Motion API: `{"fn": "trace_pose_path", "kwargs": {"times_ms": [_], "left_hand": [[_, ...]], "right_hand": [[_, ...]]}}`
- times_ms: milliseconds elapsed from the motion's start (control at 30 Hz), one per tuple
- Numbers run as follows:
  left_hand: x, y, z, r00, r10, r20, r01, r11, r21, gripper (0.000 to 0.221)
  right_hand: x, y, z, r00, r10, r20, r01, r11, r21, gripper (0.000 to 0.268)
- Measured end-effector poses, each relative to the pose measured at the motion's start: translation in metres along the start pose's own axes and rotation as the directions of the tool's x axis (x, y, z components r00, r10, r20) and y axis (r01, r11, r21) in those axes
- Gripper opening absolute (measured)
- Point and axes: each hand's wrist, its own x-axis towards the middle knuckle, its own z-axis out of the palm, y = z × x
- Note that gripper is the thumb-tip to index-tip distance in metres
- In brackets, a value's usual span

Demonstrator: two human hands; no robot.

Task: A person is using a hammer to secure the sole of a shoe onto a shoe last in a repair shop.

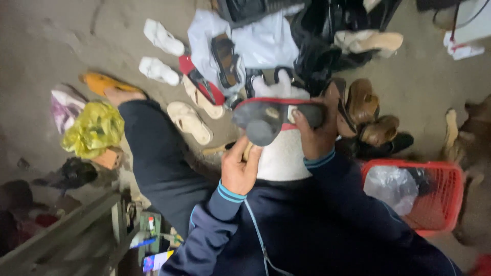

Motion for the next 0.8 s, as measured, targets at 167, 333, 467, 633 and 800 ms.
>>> {"fn": "trace_pose_path", "kwargs": {"times_ms": [167,333,467,633,800], "left_hand": [[0.002,-0.03,0.016,0.995,0.091,-0.038,-0.089,0.994,0.057,0.02],[-0.004,-0.039,0.013,0.994,-0.112,0.012,0.112,0.994,0.006,0.032],[0.005,-0.018,0.005,0.97,-0.241,0.039,0.24,0.97,0.035,0.034],[0.031,-0.011,-0.008,0.972,-0.23,-0.041,0.231,0.972,0.032,0.026],[0.029,-0.027,-0.001,0.962,-0.137,-0.236,0.064,0.954,-0.292,0.027]], "right_hand": [[0.002,0.004,0.006,0.999,-0.005,-0.031,0.005,1.0,-0.011,0.049],[0.003,0.003,-0.009,0.997,-0.047,0.069,0.05,0.998,-0.048,0.055],[0.009,-0.023,-0.028,0.955,-0.123,0.271,0.149,0.986,-0.074,0.083],[0.017,-0.027,-0.025,0.924,-0.254,0.286,0.28,0.958,-0.055,0.075],[0.017,-0.031,-0.013,0.877,-0.39,0.281,0.425,0.902,-0.075,0.069]]}}
